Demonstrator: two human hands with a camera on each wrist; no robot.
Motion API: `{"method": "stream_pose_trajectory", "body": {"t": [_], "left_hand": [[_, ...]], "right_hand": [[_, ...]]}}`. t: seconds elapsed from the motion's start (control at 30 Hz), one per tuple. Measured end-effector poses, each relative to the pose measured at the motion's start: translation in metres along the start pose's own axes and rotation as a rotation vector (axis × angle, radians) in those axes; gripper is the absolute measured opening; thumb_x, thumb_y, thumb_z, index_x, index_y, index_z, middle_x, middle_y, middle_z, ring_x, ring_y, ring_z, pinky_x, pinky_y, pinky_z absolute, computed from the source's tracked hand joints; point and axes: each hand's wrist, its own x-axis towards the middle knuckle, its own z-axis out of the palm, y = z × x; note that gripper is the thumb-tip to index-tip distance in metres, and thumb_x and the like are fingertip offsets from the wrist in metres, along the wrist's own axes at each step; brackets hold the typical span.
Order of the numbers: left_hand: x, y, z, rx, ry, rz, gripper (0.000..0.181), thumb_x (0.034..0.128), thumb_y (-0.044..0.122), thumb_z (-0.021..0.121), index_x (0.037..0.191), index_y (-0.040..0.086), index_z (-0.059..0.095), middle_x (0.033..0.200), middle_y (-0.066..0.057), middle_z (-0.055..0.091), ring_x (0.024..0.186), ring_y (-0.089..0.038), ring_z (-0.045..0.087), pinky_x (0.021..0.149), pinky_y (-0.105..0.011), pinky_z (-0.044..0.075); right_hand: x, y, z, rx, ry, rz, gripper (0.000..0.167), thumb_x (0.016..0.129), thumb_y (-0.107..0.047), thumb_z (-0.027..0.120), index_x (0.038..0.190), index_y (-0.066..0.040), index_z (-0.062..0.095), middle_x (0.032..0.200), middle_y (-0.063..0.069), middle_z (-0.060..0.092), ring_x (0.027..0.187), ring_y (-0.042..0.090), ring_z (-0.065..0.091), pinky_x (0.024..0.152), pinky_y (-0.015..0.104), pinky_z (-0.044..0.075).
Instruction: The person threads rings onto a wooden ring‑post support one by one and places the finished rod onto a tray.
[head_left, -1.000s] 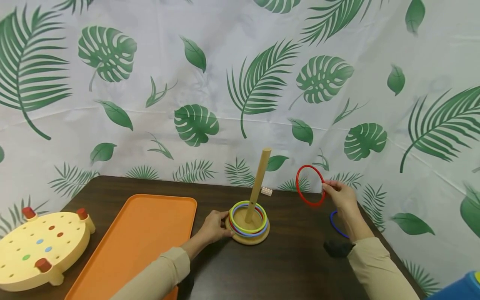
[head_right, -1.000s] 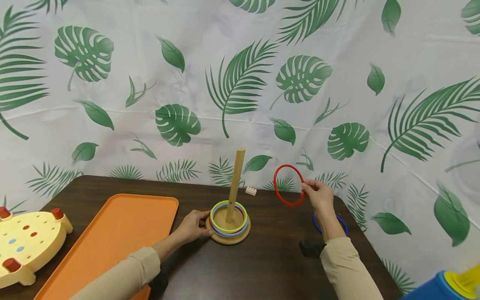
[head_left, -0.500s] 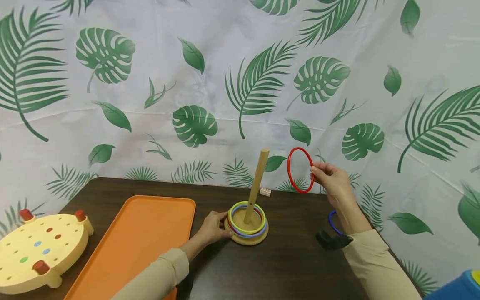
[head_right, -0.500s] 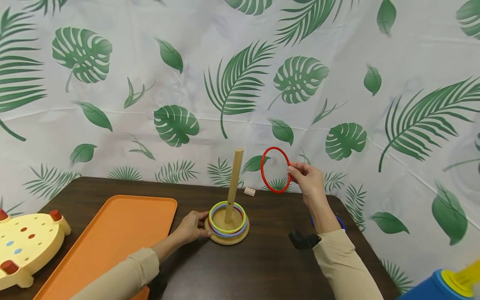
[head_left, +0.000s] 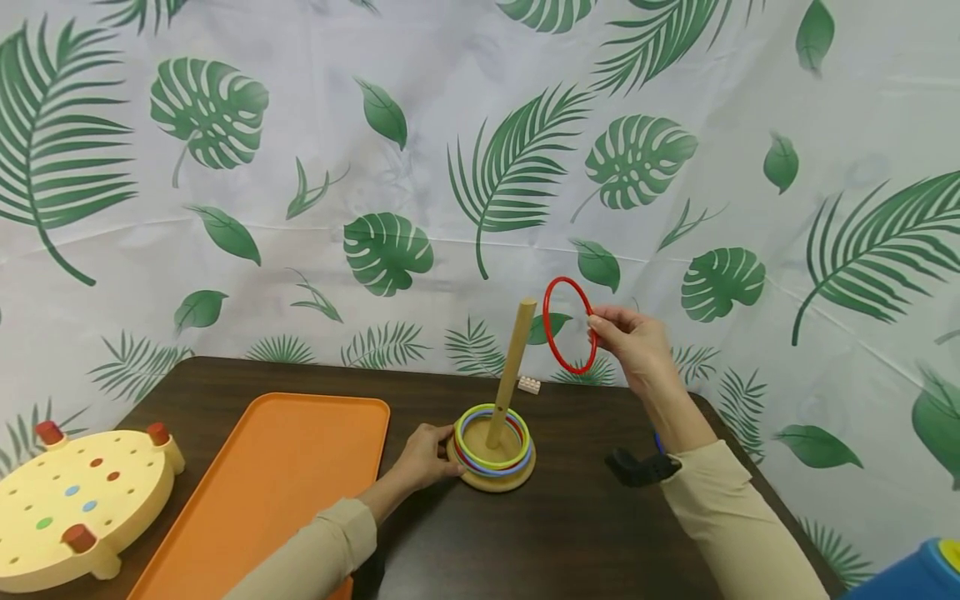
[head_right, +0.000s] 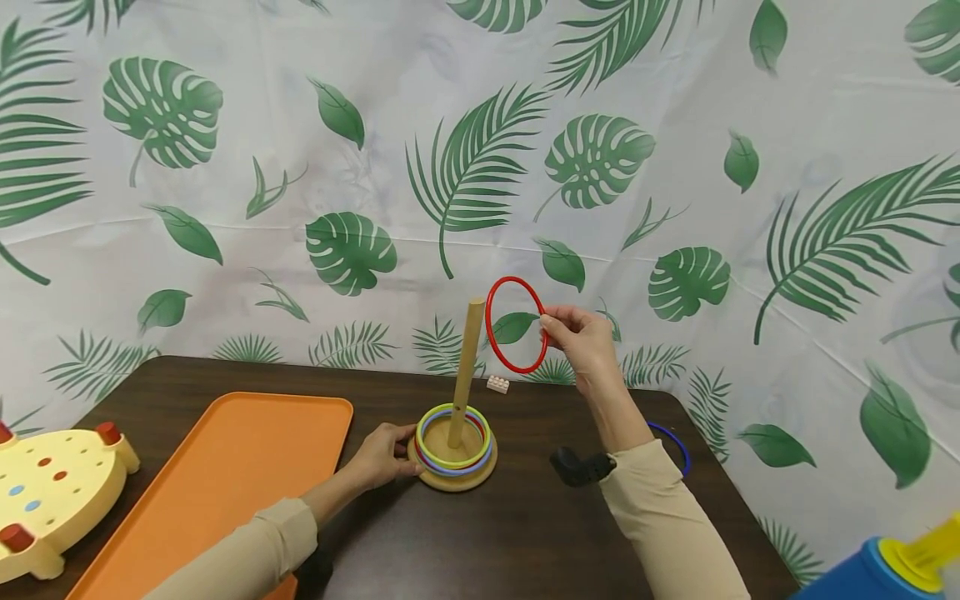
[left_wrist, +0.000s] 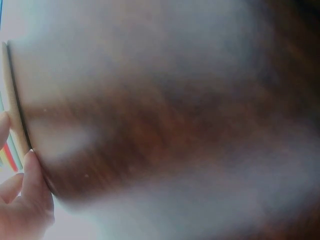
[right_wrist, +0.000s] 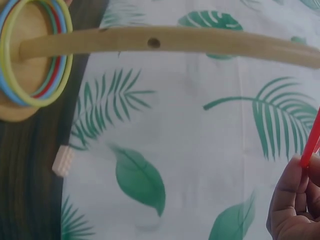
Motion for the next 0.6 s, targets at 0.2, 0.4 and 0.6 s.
{"method": "stream_pose_trajectory", "body": {"t": [0.2,0.4,0.6], "left_hand": [[0.0,-0.001,0.0,-0.004,-0.003,-0.007,0.067,0.0699,0.001,0.08,0.129,-0.011,0.05,0.115,-0.024,0.049,0.09,-0.027,0.06,0.073,-0.032,0.054],[0.0,-0.002,0.001,-0.009,-0.007,-0.011,0.067,0.0703,0.001,0.08,0.129,-0.011,0.05,0.117,-0.025,0.048,0.092,-0.029,0.06,0.075,-0.034,0.054],[0.001,-0.002,0.0,-0.001,0.002,0.0,0.067,0.0694,0.001,0.08,0.129,-0.011,0.051,0.117,-0.025,0.049,0.091,-0.028,0.06,0.075,-0.034,0.054]], "right_hand": [[0.001,-0.001,0.016,-0.072,-0.024,-0.001,0.011,0.088,-0.004,0.063,0.097,0.001,0.063,0.073,-0.007,0.062,0.065,0.004,0.06,0.065,0.017,0.053],[0.004,0.004,0.026,-0.141,-0.064,0.011,0.032,0.09,-0.006,0.061,0.113,0.016,0.055,0.073,-0.008,0.061,0.066,0.002,0.059,0.065,0.016,0.052],[0.006,0.015,0.031,-0.17,-0.078,0.037,0.033,0.091,-0.008,0.06,0.113,0.016,0.055,0.072,-0.008,0.06,0.065,0.002,0.058,0.064,0.016,0.052]]}}
